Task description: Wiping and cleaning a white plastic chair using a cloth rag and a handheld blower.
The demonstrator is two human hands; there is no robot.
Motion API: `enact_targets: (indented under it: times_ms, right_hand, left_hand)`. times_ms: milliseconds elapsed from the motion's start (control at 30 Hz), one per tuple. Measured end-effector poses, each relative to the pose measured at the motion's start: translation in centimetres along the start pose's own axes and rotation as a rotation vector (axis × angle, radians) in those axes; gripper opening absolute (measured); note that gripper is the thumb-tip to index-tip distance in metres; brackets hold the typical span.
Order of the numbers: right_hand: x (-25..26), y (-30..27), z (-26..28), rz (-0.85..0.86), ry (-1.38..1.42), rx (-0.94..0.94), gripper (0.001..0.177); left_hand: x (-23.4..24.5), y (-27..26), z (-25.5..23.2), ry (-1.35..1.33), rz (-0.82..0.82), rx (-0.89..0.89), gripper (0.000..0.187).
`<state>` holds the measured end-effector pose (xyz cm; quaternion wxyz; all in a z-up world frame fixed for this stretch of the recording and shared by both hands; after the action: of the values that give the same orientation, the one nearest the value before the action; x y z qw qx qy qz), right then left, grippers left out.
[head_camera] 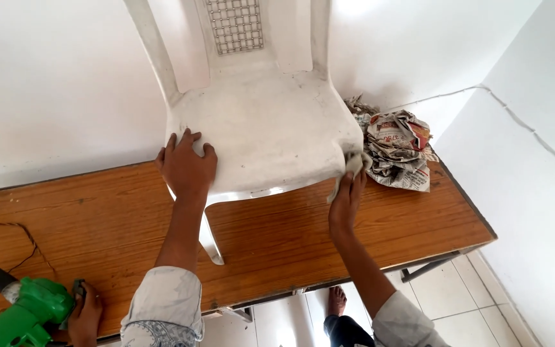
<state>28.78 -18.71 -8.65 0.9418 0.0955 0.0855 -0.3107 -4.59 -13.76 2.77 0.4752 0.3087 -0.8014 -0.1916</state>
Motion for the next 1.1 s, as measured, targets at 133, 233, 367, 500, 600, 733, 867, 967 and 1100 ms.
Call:
enact_targets:
  times_ms: [133,233,367,500,600,733,867,967,1100]
  right_hand:
    - [3.1,-0.9,-8.4,-0.003,-0.086,0.138,0.062]
    - [5.0,-0.9,-11.8,0.08,-0.214,-0.31,0.06]
    - [4.2,0.3,-4.8,0.105,-0.217,-0.344,0.058]
    - [1.2,2.3,2.0,0.163,-0.146,0.068,0.052]
    - [-2.0,-0.2,8.5,0.262,-0.316,0.543,0.044]
    - [-4.8,-3.1,11.0,0.363,-0.737,0.952,0.035]
    - [-6.4,-3.8,11.5,0.711,-0.758,1.071,0.041]
    - [-7.1,-0.2,11.5,0.824,-0.848,0.959,0.046]
    - [-7.7,4.7,10.5,0.674,-0.976,0.813,0.05]
  left_hand:
    - [0.5,-0.1,-0.6,-0.004,0.015,0.029,0.038]
    - [0.2,-0.1,-0.4,0.005,0.046,0.062,0.037]
    - [0.1,0.0,-0.4,-0.018,-0.044,0.013,0.036]
    - [0.3,-0.2,-0.8,-0.014,0.067,0.109,0.035]
    - [0.3,0.1,-0.4,-0.012,-0.012,0.037,0.034]
    - [0.2,-0.2,-0.4,-0.019,0.001,0.065,0.034]
    - [0.9,0.0,-1.2,-0.017,-0.008,0.061,0.033]
    - [0.4,0.0,-0.7,-0.021,0.027,0.085,0.032]
    - [0.1,-0.1,-0.8,-0.041,-0.026,0.05,0.031]
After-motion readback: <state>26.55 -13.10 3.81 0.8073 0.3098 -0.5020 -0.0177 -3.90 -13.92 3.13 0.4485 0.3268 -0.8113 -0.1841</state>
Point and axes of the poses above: each hand's wrist, its own y-axis towards the middle knuckle, its own x-axis out of the back of the hand, z = x × y, the point moved 5 cm from there along y, towards the middle knuckle, and after that the axes turned 5 degrees about -z, right-handed, at the moved point
